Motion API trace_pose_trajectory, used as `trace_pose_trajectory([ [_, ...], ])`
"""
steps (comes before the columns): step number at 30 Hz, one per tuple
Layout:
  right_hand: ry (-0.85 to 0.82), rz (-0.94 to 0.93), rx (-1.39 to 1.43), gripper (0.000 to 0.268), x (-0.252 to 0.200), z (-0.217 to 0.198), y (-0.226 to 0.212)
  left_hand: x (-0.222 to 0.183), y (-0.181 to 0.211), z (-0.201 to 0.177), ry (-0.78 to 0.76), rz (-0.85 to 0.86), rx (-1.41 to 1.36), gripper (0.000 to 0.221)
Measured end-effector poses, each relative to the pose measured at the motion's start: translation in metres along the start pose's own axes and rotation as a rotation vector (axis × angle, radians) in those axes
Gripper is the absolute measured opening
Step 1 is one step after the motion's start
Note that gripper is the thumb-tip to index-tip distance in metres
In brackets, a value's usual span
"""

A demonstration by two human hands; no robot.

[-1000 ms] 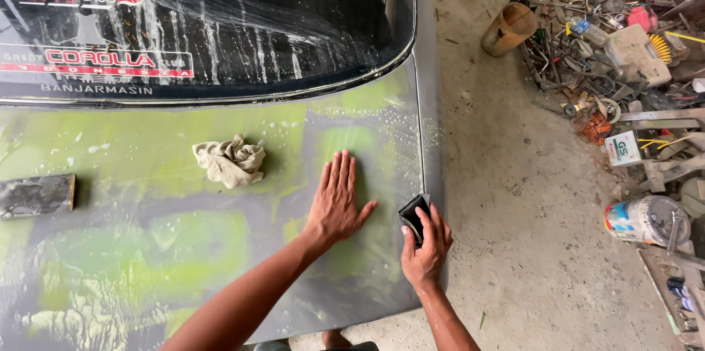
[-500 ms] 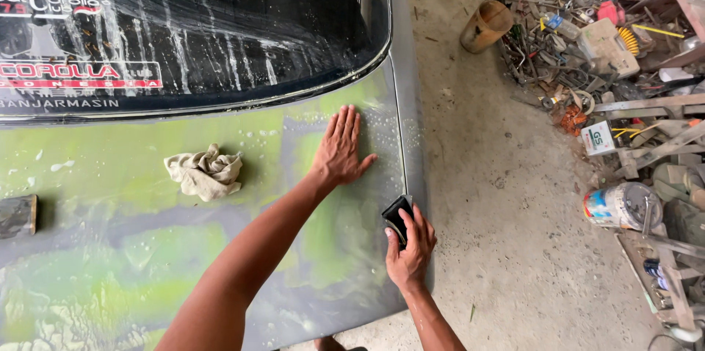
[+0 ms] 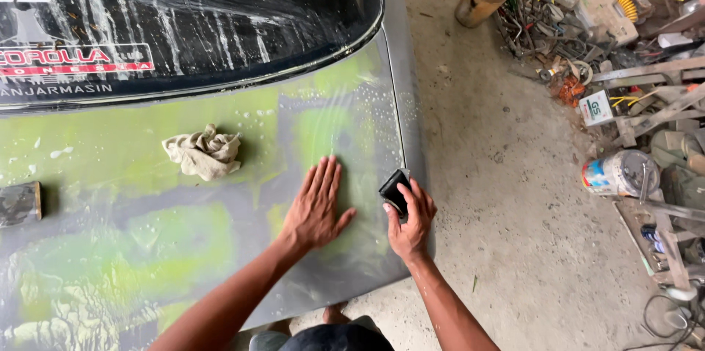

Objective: The person scrubs the hood of a car using a black sponge and a cloth. They repeatedly rub the surface to remove a greenish substance, occasionally switching between the sponge and the cloth to wipe the area.

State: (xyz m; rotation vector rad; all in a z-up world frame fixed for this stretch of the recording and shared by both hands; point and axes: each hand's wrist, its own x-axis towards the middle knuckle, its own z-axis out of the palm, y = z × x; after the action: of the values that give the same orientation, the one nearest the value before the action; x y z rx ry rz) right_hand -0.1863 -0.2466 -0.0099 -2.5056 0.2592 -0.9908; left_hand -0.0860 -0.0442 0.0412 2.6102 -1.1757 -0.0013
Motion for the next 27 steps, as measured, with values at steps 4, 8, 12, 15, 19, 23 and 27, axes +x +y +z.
trace_pose_trajectory([
  [4, -0.022, -0.107, 0.171, 0.044, -0.006, -0.005, -0.016, -0.019, 0.026, -0.011, 0.036, -0.251, -0.591, 0.072],
  [8, -0.12, -0.153, 0.341, 0.051, -0.004, -0.018, -0.049, -0.015, 0.041, -0.019, -0.176, -0.579, -0.968, 0.055],
  [12, -0.218, -0.112, 0.491, 0.067, 0.004, -0.036, -0.064, -0.028, 0.047, -0.028, -0.014, -0.635, -1.086, 0.036],
  [15, -0.336, 0.151, 0.855, 0.088, 0.005, -0.048, -0.069, -0.035, 0.045, -0.028, 0.048, -0.668, -1.139, 0.034],
  [19, -0.509, 0.595, 1.158, 0.057, 0.009, -0.059, -0.066, -0.042, 0.052, -0.035, 0.114, -0.641, -1.27, 0.035],
  [23, -0.517, 0.716, 1.217, 0.041, 0.01, -0.063, -0.061, -0.047, 0.071, -0.069, 0.117, -0.541, -1.311, 0.039],
  [27, -0.525, 0.648, 1.226, 0.051, 0.014, -0.071, -0.064, -0.051, 0.079, -0.074, 0.117, -0.534, -1.218, 0.041],
])
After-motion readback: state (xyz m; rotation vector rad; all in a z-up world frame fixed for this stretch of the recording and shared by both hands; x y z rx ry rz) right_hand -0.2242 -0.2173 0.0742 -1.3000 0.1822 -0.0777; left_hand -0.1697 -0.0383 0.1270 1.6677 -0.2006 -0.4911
